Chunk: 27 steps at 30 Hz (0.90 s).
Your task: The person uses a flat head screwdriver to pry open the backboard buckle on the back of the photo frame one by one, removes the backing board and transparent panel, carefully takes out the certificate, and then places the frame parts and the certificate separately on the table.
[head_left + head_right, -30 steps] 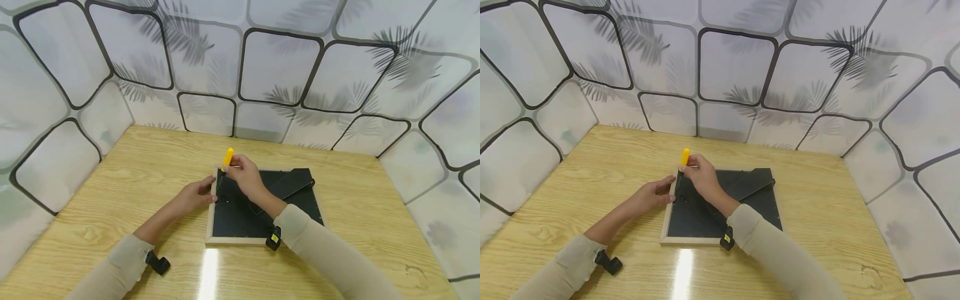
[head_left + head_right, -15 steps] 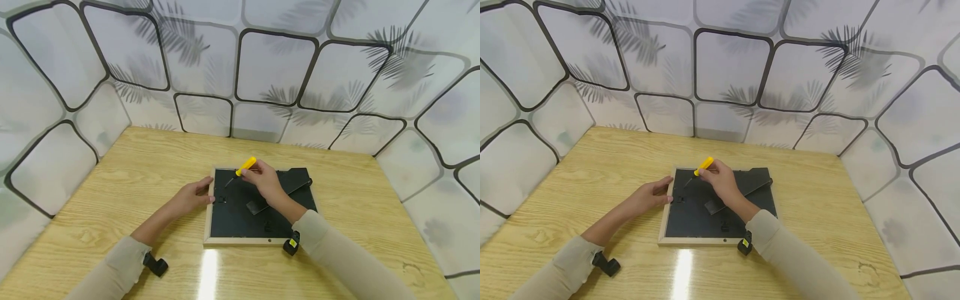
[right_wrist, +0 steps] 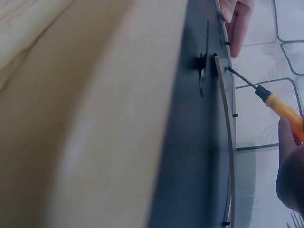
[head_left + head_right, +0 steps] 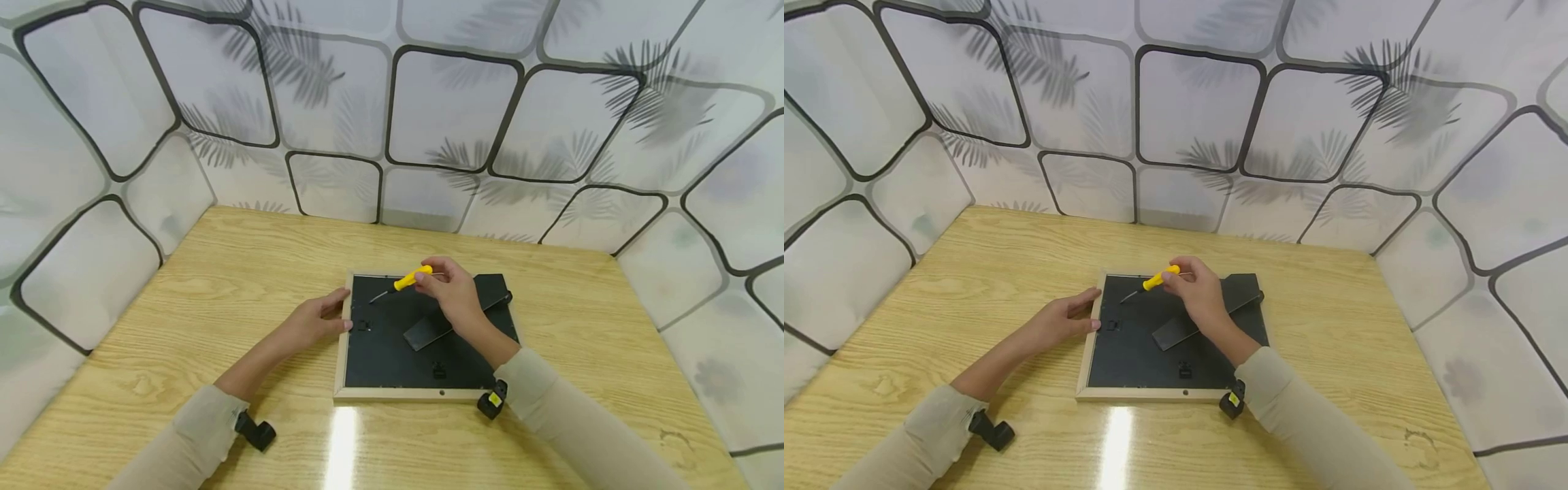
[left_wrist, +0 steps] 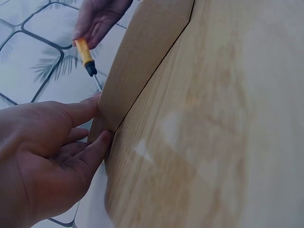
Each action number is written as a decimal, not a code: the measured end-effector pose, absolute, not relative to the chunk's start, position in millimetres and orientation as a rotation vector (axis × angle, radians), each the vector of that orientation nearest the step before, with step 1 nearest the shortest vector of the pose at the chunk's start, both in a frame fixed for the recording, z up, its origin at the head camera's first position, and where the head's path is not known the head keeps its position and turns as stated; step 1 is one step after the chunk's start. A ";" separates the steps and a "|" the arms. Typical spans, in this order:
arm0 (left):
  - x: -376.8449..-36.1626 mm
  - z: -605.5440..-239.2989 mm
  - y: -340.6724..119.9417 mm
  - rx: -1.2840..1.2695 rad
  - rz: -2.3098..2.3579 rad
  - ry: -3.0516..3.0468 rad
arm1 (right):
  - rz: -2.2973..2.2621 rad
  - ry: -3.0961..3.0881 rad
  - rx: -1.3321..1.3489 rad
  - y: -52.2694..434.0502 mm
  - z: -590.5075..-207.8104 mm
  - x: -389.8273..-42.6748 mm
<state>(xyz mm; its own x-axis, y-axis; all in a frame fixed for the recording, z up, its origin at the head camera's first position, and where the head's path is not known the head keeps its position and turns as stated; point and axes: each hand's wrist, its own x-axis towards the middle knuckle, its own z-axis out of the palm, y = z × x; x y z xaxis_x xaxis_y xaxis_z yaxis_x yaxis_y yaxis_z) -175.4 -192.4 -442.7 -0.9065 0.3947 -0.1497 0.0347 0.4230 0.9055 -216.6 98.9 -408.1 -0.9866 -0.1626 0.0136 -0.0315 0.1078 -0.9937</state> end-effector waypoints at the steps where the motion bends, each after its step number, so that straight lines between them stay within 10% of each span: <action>1: -175.8 -442.9 -192.1 0.371 1.474 2.346 | -2.024 2.268 -0.201 100.5 -408.5 -216.5; 27: -177.2 -442.6 -192.0 0.396 1.460 2.355 | -0.861 3.042 -0.601 154.0 -404.2 -179.5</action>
<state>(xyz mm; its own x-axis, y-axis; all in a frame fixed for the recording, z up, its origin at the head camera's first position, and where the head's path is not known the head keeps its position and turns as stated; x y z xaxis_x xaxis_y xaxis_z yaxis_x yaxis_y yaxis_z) -177.2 -192.0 -442.6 -0.9032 0.4060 -0.1393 0.0558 0.4330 0.8997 -179.5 154.0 -404.2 -0.9275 -0.3319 0.1718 -0.3727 0.7875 -0.4909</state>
